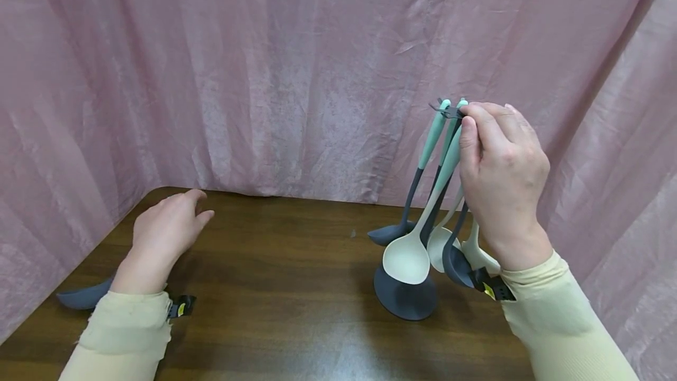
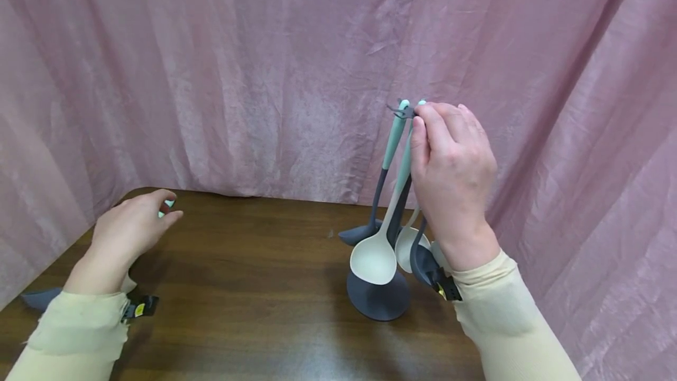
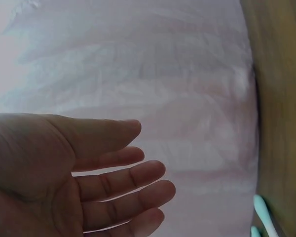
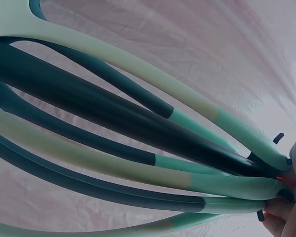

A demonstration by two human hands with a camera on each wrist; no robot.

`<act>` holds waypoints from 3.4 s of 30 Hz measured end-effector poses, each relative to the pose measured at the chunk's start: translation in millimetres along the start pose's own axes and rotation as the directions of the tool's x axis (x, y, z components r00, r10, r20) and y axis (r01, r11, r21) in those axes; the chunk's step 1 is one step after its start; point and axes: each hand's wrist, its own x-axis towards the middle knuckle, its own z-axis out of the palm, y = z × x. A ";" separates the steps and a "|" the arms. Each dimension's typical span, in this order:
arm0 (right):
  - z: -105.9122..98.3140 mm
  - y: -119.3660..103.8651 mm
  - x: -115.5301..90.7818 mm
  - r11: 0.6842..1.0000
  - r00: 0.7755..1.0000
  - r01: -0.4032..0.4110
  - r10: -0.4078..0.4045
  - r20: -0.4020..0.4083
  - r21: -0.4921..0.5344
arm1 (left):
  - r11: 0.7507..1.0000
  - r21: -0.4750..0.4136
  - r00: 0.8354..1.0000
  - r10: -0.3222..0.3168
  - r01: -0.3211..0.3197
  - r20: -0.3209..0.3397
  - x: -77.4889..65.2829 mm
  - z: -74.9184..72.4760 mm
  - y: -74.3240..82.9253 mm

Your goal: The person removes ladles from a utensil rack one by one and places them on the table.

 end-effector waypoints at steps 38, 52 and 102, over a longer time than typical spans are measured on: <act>10.6 -3.9 -4.8 1.000 1.000 -0.003 0.003 -0.003 0.007 | 0.934 -0.103 0.923 0.313 -0.342 -0.222 0.9 34.1 144.9; 9.2 -3.1 -4.6 1.000 1.000 -0.004 0.003 0.013 0.007 | 0.869 -0.247 0.899 0.383 -0.428 -0.211 -0.4 41.2 189.0; 3.7 -2.0 -5.1 1.000 0.999 -0.006 0.005 -0.043 -0.026 | 0.635 -0.621 0.853 0.509 -0.460 -0.112 21.4 94.6 276.3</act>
